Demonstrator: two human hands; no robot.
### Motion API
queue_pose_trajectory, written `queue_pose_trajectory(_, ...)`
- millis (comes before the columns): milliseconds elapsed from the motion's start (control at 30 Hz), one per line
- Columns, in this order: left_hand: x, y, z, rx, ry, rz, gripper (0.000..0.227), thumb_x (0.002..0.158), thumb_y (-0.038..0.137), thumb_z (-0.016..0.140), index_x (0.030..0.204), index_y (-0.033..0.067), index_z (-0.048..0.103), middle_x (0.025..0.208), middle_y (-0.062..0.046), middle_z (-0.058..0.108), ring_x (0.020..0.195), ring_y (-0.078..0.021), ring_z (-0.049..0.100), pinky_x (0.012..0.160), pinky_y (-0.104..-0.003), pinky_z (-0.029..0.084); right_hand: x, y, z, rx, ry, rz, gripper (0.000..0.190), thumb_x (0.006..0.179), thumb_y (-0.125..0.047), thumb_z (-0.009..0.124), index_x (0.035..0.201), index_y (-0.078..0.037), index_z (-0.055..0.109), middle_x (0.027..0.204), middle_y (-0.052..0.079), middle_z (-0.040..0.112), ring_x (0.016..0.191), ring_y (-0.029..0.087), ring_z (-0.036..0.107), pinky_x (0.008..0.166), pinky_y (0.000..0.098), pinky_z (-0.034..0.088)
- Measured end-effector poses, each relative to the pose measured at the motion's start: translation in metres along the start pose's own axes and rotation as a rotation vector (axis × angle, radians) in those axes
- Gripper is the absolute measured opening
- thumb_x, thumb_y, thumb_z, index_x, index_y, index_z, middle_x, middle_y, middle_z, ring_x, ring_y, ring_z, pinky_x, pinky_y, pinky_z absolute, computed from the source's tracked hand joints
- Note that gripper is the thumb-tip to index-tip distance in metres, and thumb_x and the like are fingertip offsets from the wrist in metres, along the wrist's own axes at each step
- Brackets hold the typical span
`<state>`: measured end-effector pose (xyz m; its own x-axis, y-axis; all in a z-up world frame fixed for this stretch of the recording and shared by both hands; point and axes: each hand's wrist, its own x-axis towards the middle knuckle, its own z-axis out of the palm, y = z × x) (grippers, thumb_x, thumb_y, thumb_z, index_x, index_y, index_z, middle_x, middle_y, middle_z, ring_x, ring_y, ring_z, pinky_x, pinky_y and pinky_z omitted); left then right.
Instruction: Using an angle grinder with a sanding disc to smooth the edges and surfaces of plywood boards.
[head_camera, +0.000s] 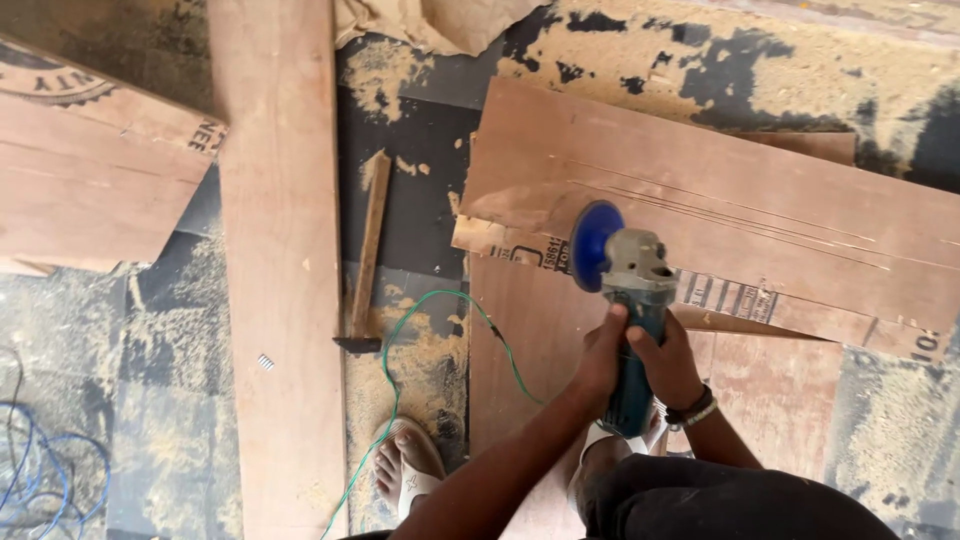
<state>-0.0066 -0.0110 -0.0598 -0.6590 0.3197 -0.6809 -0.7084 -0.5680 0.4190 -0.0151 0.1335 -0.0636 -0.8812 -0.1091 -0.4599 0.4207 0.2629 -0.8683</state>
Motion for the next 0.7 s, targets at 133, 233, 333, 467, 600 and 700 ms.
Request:
queue_pose_trajectory(133, -0.004, 0.014, 0.008, 0.079, 0.070, -0.083, 0.089, 0.099, 0.073, 0.045, 0.120, -0.0115, 0.066, 0.104, -0.018, 0.070, 0.089, -0.0202, 0.071, 0.073, -0.032, 0.059, -0.004, 0.022, 0.001, -0.019, 0.118, 0.021, 0.064, 0.093, -0.053, 0.066, 0.128, -0.001, 0.059, 0.110, 0.009, 0.069, 0.099, 0.017, 0.067, 0.082, 0.0329, 0.057)
queue_pose_trajectory(233, -0.006, 0.024, 0.006, 0.004, 0.035, -0.093, 0.092, 0.098, 0.075, 0.045, 0.123, -0.0116, 0.064, 0.107, -0.019, 0.070, 0.093, -0.0214, 0.072, 0.075, -0.032, 0.060, -0.004, -0.009, 0.012, -0.146, 0.130, -0.016, 0.064, 0.091, -0.050, 0.068, 0.130, 0.000, 0.057, 0.109, 0.009, 0.069, 0.097, 0.018, 0.066, 0.081, 0.0332, 0.055)
queue_pose_trajectory(333, -0.003, 0.023, 0.001, -0.077, -0.023, -0.099, 0.091, 0.098, 0.075, 0.043, 0.127, -0.0090, 0.062, 0.111, -0.020, 0.069, 0.096, -0.0234, 0.072, 0.078, -0.034, 0.061, -0.007, -0.017, 0.020, -0.193, 0.159, -0.034, 0.064, 0.091, -0.047, 0.069, 0.132, 0.001, 0.057, 0.111, 0.009, 0.069, 0.100, 0.019, 0.066, 0.085, 0.0332, 0.054)
queue_pose_trajectory(467, 0.008, -0.008, -0.012, -0.133, -0.018, -0.101, 0.090, 0.097, 0.077, 0.041, 0.135, -0.0029, 0.060, 0.119, -0.018, 0.068, 0.104, -0.0237, 0.070, 0.086, -0.035, 0.060, 0.007, -0.002, 0.012, 0.016, 0.039, -0.017, 0.063, 0.090, -0.039, 0.074, 0.133, 0.003, 0.055, 0.116, 0.011, 0.068, 0.103, 0.017, 0.066, 0.087, 0.0321, 0.055)
queue_pose_trajectory(600, 0.018, -0.034, -0.033, -0.353, -0.137, -0.059, 0.099, 0.096, 0.086, 0.026, 0.144, 0.0049, 0.055, 0.124, -0.017, 0.067, 0.108, -0.0259, 0.069, 0.090, -0.038, 0.059, 0.025, 0.017, 0.013, 0.247, -0.156, 0.342, 0.053, 0.087, -0.035, 0.073, 0.124, 0.002, 0.065, 0.105, 0.011, 0.073, 0.089, 0.018, 0.070, 0.077, 0.0347, 0.058)
queue_pose_trajectory(700, 0.018, -0.038, -0.050, -0.351, -0.160, -0.096, 0.103, 0.094, 0.088, 0.018, 0.146, 0.0076, 0.054, 0.126, -0.018, 0.066, 0.111, -0.0276, 0.068, 0.093, -0.039, 0.058, 0.017, 0.015, 0.031, 0.060, -0.120, 0.265, 0.049, 0.087, -0.034, 0.075, 0.119, 0.003, 0.069, 0.103, 0.010, 0.074, 0.090, 0.016, 0.069, 0.079, 0.0318, 0.057)
